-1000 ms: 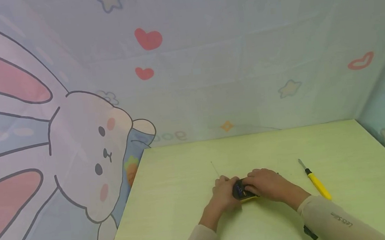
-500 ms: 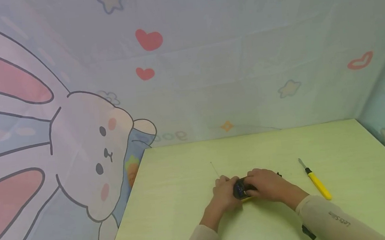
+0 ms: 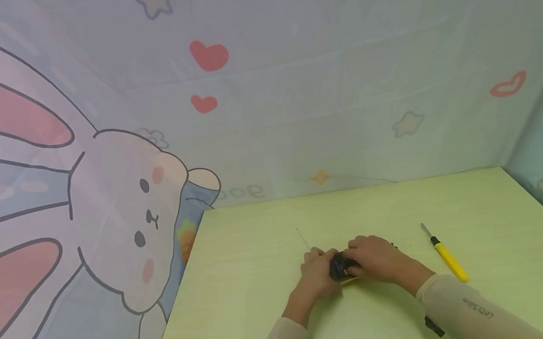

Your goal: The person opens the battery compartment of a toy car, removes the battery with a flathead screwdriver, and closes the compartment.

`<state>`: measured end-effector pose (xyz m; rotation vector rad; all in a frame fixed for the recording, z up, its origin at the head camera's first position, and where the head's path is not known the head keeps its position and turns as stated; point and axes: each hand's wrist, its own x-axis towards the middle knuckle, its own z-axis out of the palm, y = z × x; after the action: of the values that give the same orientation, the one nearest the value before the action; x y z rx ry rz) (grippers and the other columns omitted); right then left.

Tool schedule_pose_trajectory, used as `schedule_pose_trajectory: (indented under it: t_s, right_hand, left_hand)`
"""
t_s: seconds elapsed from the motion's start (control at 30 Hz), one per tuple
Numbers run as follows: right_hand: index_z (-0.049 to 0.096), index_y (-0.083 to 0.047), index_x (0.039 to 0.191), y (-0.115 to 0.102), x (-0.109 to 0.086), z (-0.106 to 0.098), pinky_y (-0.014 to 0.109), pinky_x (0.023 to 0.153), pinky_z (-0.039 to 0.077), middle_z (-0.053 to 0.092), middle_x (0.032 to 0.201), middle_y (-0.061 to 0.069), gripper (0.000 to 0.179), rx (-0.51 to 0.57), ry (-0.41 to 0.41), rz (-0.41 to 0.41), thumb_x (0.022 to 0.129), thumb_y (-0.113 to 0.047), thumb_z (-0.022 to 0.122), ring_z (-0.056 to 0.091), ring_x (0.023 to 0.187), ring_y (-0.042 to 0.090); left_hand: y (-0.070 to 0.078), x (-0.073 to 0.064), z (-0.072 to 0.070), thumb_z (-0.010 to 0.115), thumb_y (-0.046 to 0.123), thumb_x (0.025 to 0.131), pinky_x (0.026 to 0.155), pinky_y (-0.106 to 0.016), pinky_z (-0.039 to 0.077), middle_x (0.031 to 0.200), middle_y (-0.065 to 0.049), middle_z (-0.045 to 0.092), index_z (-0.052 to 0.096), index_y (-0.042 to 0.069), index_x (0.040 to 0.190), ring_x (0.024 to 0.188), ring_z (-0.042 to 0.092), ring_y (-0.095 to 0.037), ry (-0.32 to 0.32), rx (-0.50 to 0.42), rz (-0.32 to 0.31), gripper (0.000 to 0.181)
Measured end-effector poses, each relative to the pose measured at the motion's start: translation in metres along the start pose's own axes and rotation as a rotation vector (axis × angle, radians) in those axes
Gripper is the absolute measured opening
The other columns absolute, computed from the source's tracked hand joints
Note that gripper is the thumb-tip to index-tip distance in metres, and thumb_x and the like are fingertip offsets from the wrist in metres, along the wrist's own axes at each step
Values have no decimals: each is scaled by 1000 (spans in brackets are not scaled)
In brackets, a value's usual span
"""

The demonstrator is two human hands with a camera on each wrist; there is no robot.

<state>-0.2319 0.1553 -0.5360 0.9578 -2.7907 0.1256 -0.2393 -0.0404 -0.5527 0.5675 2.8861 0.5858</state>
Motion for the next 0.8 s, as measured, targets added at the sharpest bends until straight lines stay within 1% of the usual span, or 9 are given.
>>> schedule_pose_trajectory:
  t_s: [0.13,0.2,0.37,0.53,0.67,0.8]
  right_hand:
    - [66,-23,87,-4,0,0,31,60,45,49,73,-11,12,0,44,-21,92,-32,73,42,65,7]
    - [65,-24,84,-6,1,-2,29,57,42,48,70,-11,12,13,52,-27,93,-28,71,40,62,7]
    - [63,-22,80,-9,2,-3,27,56,41,48,69,-10,15,53,14,7,94,-22,68,40,62,7]
    - [66,-22,80,-8,3,-2,28,59,42,48,69,-11,15,99,-14,29,94,-24,70,41,64,6]
    - [65,-23,80,-8,5,-2,29,58,43,49,69,-11,15,69,-8,29,89,-25,76,43,63,6]
    - [64,-22,77,-9,6,-5,30,55,42,49,67,-9,15,14,44,29,85,-23,77,45,62,9]
  left_hand:
    - [0,-1,0,94,21,69,84,-40,42,117,-4,51,58,25,143,102,41,-21,-2,-1,-7,82]
    - [0,-1,0,93,21,70,84,-40,42,117,-4,51,59,24,142,102,42,-21,0,-3,-4,81]
    - [0,-1,0,91,23,72,80,-39,41,113,-4,51,61,24,139,100,41,-21,15,4,17,73]
    - [1,-1,-1,92,24,72,80,-39,41,112,-4,51,61,23,138,99,41,-21,19,6,20,73]
    - [2,-1,-2,92,22,70,81,-39,41,112,-3,51,61,23,138,99,41,-20,17,5,18,74]
    - [2,-1,-1,92,20,68,80,-39,40,109,-3,50,63,23,133,98,40,-20,17,1,23,71]
